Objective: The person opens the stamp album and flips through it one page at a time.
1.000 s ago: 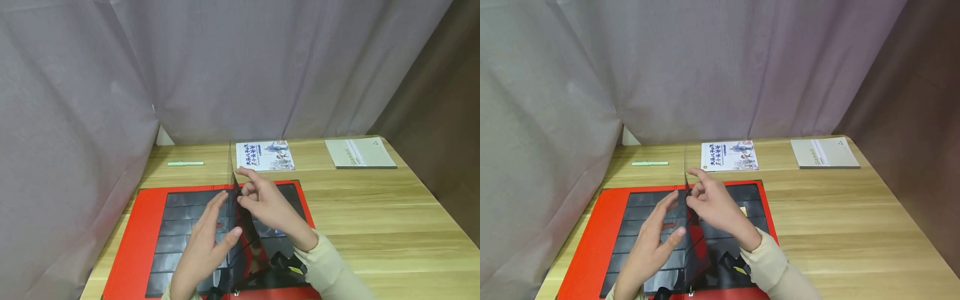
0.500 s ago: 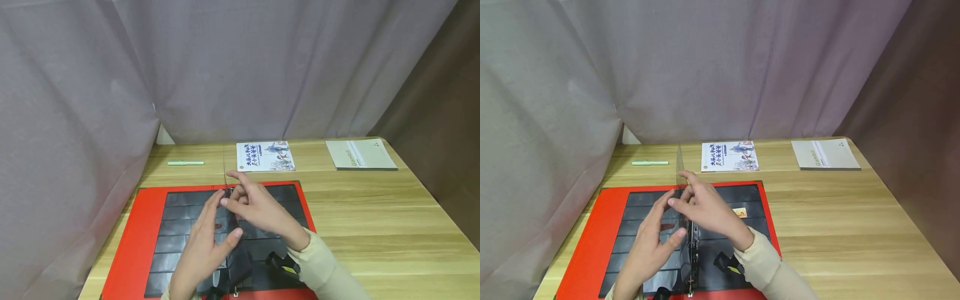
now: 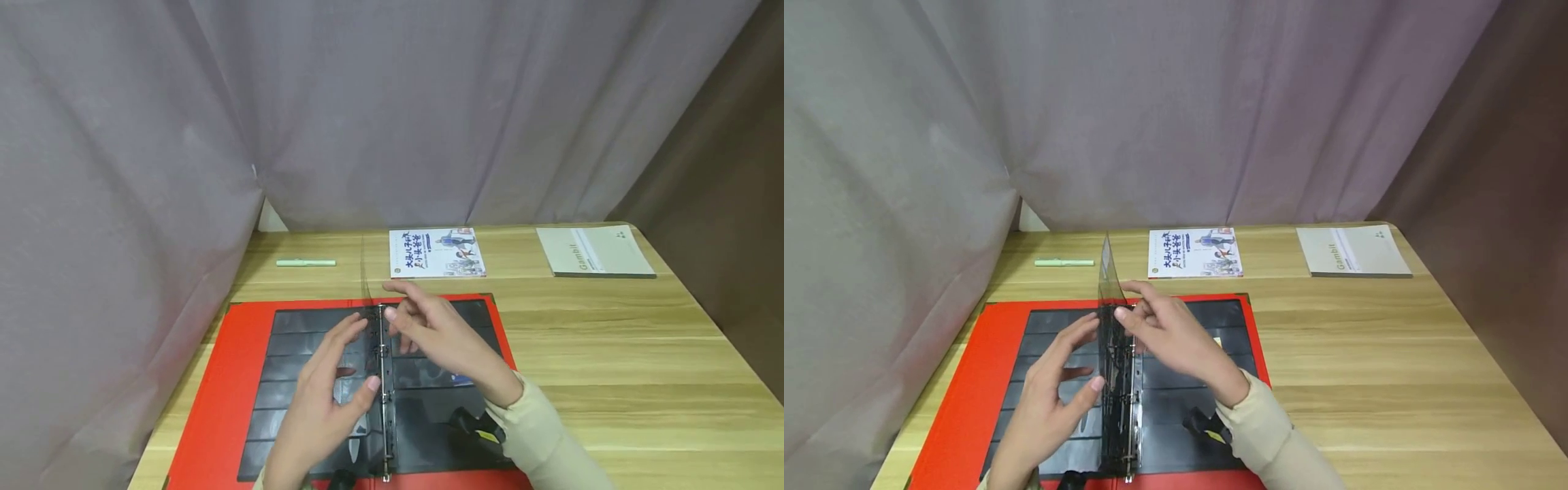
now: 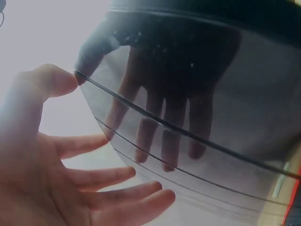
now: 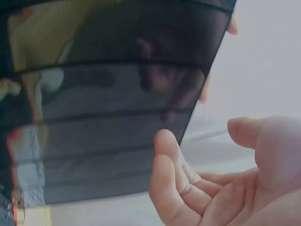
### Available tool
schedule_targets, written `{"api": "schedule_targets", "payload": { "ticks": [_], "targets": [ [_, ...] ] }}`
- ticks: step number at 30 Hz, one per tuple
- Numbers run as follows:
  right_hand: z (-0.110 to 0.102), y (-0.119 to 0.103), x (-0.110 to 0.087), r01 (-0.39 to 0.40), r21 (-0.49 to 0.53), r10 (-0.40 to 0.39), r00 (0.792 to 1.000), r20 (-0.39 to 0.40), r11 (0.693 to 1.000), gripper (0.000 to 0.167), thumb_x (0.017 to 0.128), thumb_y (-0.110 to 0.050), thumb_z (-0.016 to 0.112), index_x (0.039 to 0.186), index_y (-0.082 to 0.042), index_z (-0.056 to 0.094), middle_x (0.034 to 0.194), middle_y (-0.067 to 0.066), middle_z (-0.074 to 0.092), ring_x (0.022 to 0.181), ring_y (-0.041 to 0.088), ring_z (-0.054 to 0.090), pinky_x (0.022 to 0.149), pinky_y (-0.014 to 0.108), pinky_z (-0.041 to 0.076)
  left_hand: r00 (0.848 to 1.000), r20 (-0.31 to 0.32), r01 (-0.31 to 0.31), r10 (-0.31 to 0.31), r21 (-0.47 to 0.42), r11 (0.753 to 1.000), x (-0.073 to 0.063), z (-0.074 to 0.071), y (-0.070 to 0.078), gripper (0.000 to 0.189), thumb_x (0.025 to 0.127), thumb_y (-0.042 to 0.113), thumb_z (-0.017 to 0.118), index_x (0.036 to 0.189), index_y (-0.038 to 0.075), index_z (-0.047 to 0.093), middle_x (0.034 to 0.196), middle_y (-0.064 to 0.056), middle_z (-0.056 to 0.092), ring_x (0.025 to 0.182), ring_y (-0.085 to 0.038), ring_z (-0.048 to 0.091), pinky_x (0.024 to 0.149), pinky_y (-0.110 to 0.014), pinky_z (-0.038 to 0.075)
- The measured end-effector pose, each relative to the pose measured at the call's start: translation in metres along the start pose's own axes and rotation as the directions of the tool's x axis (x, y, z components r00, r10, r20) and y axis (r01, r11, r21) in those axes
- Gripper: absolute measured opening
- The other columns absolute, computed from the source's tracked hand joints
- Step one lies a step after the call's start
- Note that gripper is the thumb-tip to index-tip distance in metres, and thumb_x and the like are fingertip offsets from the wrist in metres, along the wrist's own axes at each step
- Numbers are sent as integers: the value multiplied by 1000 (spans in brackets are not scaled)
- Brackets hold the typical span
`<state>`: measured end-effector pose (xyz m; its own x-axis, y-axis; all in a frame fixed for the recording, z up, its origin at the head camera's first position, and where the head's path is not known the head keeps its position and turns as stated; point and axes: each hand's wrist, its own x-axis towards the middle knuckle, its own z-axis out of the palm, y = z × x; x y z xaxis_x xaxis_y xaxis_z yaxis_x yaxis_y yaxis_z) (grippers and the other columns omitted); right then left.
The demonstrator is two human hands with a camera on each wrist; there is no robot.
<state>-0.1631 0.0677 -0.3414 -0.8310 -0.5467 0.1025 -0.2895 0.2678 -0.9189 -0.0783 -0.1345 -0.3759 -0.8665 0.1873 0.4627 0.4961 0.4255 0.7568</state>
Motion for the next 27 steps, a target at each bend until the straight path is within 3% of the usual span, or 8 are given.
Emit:
{"api": "schedule_targets", "payload": {
  "ticks": [7,13,23,27],
  "targets": [
    [-16,22,-10,-20,-118,18,1000,-14,993,44,104,-22,59,143,-4,52,90,3,66,68,18,66,64,36,56,995,-83,-63,63,4,998,-7,-11,-7,55,90,9,68,143,15,56,149,-5,51,125,-27,57,78,-38,60],
    [-34,46,-21,-37,-156,30,998,-46,987,40,102,-20,63,138,-5,56,88,2,65,67,17,65,66,36,57,968,-164,-187,190,34,982,-8,-18,-10,45,84,-2,68,128,5,66,135,-16,62,109,-30,67,74,-34,60],
    [-61,75,-34,-13,-221,-7,996,-88,975,36,101,-15,65,133,0,58,84,0,63,64,14,61,61,31,53,961,-176,-212,215,38,977,-12,-26,-14,40,85,-3,68,125,1,68,127,-16,67,95,-24,73,76,-26,59],
    [-70,85,-38,-30,-249,-6,990,-140,968,35,100,-13,65,132,0,58,84,2,63,65,15,61,63,31,55,964,-175,-194,199,44,980,-16,-28,-14,42,90,-7,58,129,3,66,127,-14,67,95,-23,72,76,-28,59]
  ]
}}
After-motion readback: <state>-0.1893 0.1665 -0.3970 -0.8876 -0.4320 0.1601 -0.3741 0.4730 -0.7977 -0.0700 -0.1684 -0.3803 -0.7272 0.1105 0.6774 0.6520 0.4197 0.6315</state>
